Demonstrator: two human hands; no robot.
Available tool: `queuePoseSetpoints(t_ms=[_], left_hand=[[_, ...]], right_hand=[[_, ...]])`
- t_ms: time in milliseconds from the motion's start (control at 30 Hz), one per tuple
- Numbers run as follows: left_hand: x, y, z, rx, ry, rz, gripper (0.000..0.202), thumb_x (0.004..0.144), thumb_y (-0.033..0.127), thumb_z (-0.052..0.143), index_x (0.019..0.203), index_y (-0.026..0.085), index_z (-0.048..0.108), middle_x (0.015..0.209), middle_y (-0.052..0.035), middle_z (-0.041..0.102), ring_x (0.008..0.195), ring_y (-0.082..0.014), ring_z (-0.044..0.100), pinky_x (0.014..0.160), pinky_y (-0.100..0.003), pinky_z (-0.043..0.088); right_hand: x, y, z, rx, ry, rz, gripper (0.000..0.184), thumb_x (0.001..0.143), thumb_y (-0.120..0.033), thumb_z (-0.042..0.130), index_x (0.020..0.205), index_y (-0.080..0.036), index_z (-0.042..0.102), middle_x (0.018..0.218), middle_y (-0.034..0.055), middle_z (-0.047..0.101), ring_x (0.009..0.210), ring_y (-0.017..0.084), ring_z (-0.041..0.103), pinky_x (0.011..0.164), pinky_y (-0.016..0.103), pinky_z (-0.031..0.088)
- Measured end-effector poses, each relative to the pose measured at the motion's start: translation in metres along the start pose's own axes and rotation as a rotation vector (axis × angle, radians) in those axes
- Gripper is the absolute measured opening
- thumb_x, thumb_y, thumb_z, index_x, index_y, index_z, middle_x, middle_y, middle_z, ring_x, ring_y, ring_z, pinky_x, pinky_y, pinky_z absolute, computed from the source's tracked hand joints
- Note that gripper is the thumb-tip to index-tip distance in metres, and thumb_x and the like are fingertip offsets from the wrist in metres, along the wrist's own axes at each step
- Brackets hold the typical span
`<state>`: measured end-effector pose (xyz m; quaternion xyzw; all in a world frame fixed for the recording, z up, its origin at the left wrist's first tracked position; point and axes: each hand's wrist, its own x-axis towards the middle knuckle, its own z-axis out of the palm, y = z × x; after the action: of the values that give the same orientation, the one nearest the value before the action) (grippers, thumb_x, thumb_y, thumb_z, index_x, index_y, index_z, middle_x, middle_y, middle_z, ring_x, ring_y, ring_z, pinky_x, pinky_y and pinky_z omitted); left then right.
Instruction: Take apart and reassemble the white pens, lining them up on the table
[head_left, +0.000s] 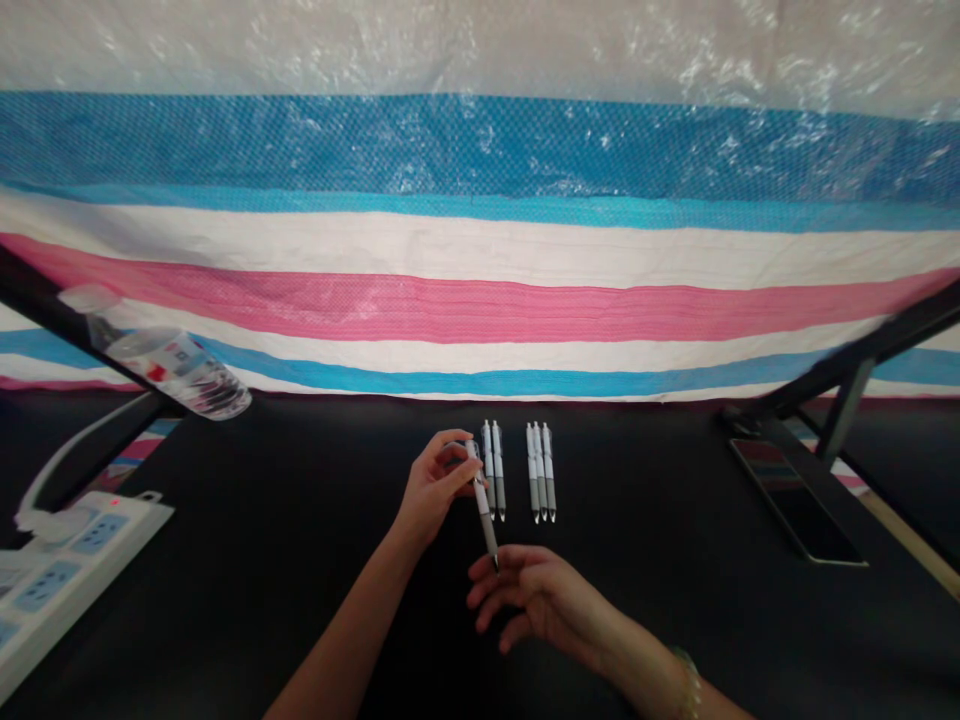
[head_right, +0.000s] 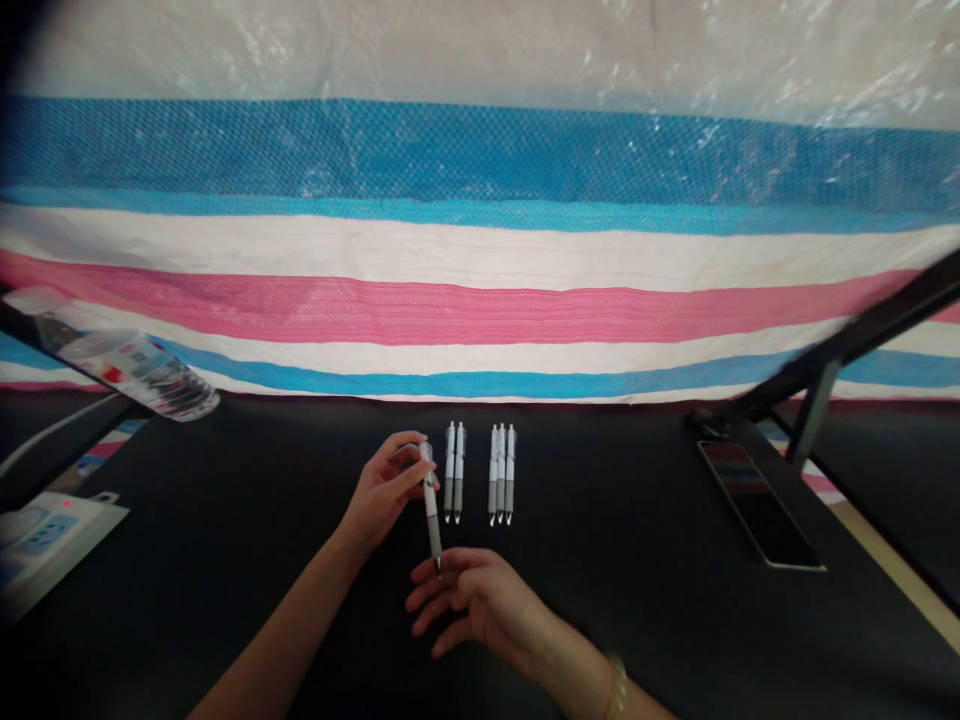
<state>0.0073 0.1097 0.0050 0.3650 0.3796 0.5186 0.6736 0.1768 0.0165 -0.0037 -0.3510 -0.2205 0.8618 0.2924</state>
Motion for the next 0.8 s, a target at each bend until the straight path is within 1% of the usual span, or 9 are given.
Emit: queuePoseSetpoints(t_ms=[167,300,367,433,533,700,800], left_hand=[[0.0000,0.0030,0.0010,-0.022,0.051,0.007,0.052,0.071,0.028,0.085,0.117,0.024,0.059,0.080,0.0053,0.064,0.061,-0.0120,0.068,0.058,-0.024,0.058],[0.0017,0.0023,-0.0006,-0.017,0.076,0.026,0.047,0.069,0.029,0.087,0.109,0.022,0.062,0.080,0.0044,0.065,0.062,-0.0138,0.069,0.057,-0.025,0.058],[0.0024,0.0014,-0.0016,-0.024,0.086,0.024,0.046,0.070,0.029,0.086,0.110,0.021,0.063,0.081,0.0038,0.066,0.062,-0.0125,0.069,0.058,-0.023,0.057],[0.0026,0.0011,-0.0021,-0.034,0.101,0.025,0.047,0.071,0.030,0.085,0.113,0.022,0.064,0.081,0.0034,0.067,0.062,-0.0111,0.068,0.059,-0.022,0.056],[0.0021,0.0018,-0.0020,-0.034,0.118,0.039,0.048,0.071,0.029,0.086,0.112,0.022,0.063,0.080,0.0038,0.067,0.062,-0.0121,0.068,0.059,-0.023,0.056],[0.0031,0.0019,-0.0032,-0.012,0.132,0.067,0.044,0.070,0.029,0.086,0.108,0.022,0.065,0.078,0.0048,0.066,0.061,-0.0132,0.069,0.059,-0.024,0.056],[0.0048,-0.0010,-0.0057,0.044,0.155,0.077,0.045,0.071,0.032,0.085,0.110,0.022,0.066,0.080,0.0039,0.066,0.062,-0.0133,0.069,0.059,-0.024,0.057]], right_hand=[[-0.0019,-0.0004,0.0039,-0.019,0.014,0.006,0.044,0.056,-0.014,0.056,0.097,-0.010,0.074,0.089,0.0122,0.074,0.073,0.022,0.070,0.062,0.030,0.053],[-0.0021,0.0004,0.0036,-0.027,0.010,0.005,0.043,0.057,-0.015,0.056,0.096,-0.011,0.074,0.087,0.0112,0.074,0.073,0.022,0.069,0.063,0.030,0.051],[-0.0016,0.0009,0.0030,-0.034,-0.002,0.001,0.041,0.058,-0.014,0.055,0.094,-0.011,0.073,0.087,0.0110,0.073,0.073,0.021,0.069,0.063,0.030,0.051],[-0.0008,0.0016,0.0026,-0.051,-0.016,-0.004,0.036,0.057,-0.013,0.053,0.088,-0.010,0.072,0.086,0.0111,0.073,0.072,0.021,0.069,0.063,0.030,0.051],[0.0001,0.0032,0.0021,-0.089,-0.028,-0.005,0.030,0.056,-0.014,0.051,0.079,-0.010,0.070,0.082,0.0110,0.072,0.070,0.020,0.069,0.062,0.029,0.051],[0.0013,0.0064,0.0017,-0.120,-0.046,0.003,0.027,0.055,-0.016,0.050,0.073,-0.010,0.068,0.079,0.0112,0.073,0.066,0.019,0.069,0.059,0.027,0.052],[0.0012,0.0074,0.0018,-0.133,-0.042,0.003,0.024,0.055,-0.015,0.050,0.071,-0.011,0.067,0.078,0.0108,0.073,0.066,0.018,0.068,0.059,0.027,0.052]])
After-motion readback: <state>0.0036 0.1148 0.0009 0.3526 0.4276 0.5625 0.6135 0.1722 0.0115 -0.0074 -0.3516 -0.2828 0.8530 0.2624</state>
